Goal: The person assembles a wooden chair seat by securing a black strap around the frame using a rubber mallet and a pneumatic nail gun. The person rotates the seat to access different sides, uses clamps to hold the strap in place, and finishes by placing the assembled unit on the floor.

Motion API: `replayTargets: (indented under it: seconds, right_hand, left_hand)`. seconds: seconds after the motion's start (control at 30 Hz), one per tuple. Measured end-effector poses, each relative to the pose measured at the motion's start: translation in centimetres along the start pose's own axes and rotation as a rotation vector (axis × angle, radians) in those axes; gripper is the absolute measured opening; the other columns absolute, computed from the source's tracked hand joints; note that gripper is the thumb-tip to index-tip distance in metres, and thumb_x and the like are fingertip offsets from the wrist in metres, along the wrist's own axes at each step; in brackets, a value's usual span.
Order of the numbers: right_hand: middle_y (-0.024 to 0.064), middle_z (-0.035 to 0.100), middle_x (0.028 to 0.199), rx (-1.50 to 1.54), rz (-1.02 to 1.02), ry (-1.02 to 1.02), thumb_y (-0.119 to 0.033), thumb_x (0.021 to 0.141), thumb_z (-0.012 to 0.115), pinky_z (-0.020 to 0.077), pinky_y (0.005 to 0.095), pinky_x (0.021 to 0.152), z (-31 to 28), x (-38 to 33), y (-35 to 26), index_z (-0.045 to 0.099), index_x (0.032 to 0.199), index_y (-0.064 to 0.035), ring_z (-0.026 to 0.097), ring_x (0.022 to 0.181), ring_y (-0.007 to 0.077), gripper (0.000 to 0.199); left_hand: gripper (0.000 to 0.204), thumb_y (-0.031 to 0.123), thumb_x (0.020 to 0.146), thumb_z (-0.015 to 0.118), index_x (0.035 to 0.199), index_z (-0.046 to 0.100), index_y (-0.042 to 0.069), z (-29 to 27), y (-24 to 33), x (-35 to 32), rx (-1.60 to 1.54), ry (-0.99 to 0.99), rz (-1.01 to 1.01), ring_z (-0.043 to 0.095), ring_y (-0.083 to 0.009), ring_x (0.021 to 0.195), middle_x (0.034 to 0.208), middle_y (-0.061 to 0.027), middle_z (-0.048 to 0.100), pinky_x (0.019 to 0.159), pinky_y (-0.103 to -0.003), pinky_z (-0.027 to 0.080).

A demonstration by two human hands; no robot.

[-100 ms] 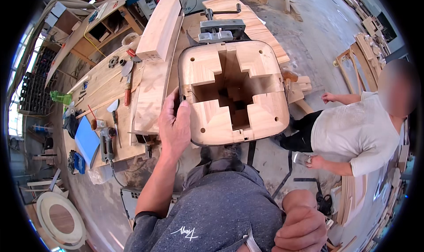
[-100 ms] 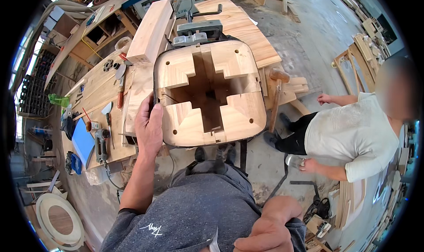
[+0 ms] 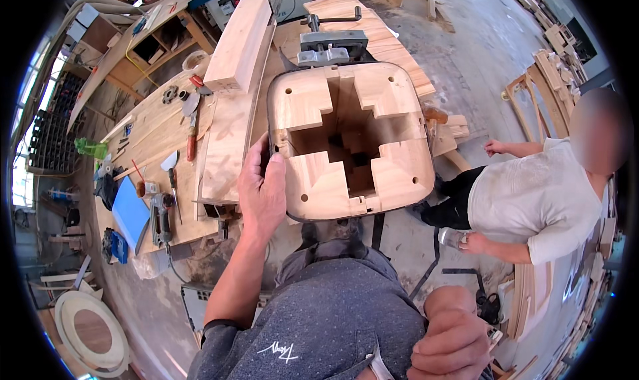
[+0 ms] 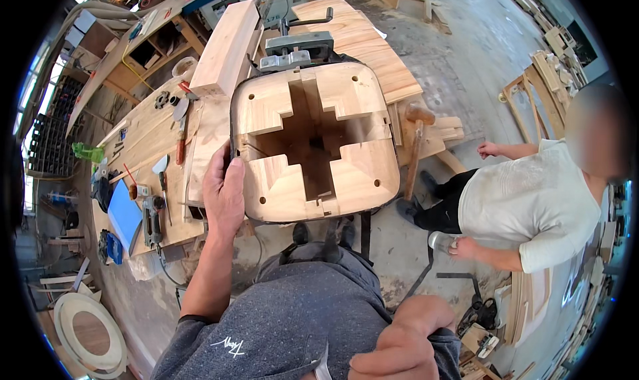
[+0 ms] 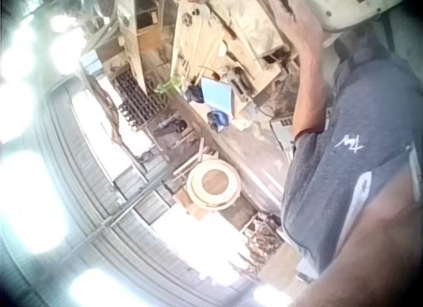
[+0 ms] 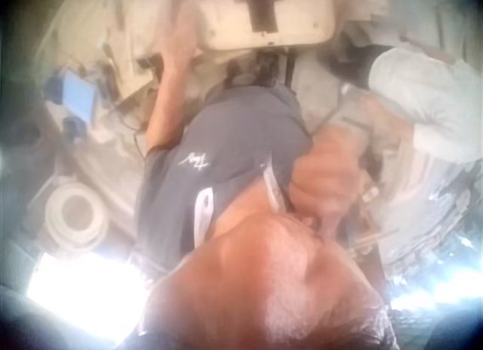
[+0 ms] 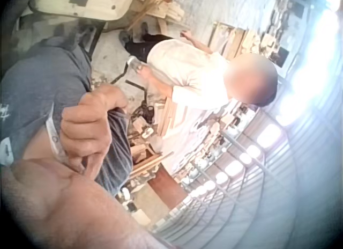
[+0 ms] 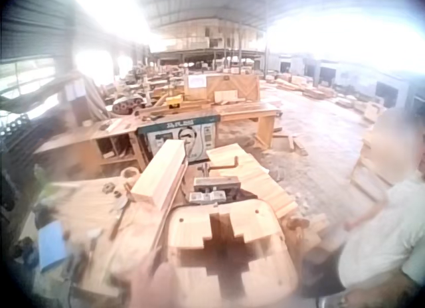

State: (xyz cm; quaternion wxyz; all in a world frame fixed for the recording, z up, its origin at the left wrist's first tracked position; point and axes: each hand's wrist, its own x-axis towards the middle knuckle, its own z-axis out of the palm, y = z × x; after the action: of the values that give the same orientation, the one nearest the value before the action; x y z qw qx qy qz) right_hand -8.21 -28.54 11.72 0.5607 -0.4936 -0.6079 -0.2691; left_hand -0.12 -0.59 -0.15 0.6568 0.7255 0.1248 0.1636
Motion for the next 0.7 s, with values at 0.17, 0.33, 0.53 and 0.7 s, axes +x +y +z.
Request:
replayTargets:
  seconds: [0.17, 0.33, 0.53, 0.7]
  right_hand:
    - [0.0106, 0.061, 0.075, -0.056, -0.106, 0.096, -0.01, 0.091, 0.056, 0.0409, 0.0278, 0.043, 0.7, 1.7, 2.2, 0.066, 0.098, -0.0102, 0.055, 0.054, 0.0188, 0.012]
    - [0.007, 0.061, 0.073, -0.103, -0.015, 0.156, -0.017, 0.094, 0.056, 0.0424, 0.03, 0.048, 1.4, 1.6, 1.7, 0.063, 0.086, -0.0115, 0.059, 0.062, 0.0189, 0.012]
    - [0.0032, 0.062, 0.071, -0.153, 0.12, 0.199, -0.031, 0.097, 0.057, 0.0428, 0.036, 0.052, 2.2, 1.4, 0.5, 0.061, 0.072, -0.0127, 0.061, 0.069, 0.0192, 0.031]
    - [0.0043, 0.065, 0.077, -0.192, 0.155, 0.223, -0.027, 0.096, 0.059, 0.0465, 0.0378, 0.054, 2.8, 1.1, -0.2, 0.065, 0.078, -0.0115, 0.061, 0.067, 0.0193, 0.024]
  left_hand:
    - [0.045, 0.011, 0.104, 0.053, 0.143, 0.053, -0.01, 0.7, -0.2, 0.0, -0.001, -0.006, 0.022, 0.059, -0.0161, 0.118, 0.13, -0.0135, 0.065, 0.105, -0.03, 0.045]
    - [0.045, 0.011, 0.104, 0.052, 0.144, 0.052, -0.01, 0.1, 0.1, 0.1, -0.036, -0.015, 0.016, 0.059, -0.0167, 0.118, 0.131, -0.0146, 0.065, 0.106, -0.031, 0.045]
    - [0.046, 0.012, 0.103, 0.053, 0.144, 0.051, -0.01, -0.4, -0.2, 0.5, 0.006, -0.012, 0.053, 0.059, -0.0169, 0.118, 0.131, -0.0149, 0.065, 0.105, -0.031, 0.045]
    - [0.046, 0.012, 0.104, 0.053, 0.144, 0.051, -0.01, -0.2, 0.7, 0.5, -0.009, -0.016, 0.062, 0.059, -0.0175, 0.119, 0.132, -0.0152, 0.064, 0.106, -0.031, 0.045]
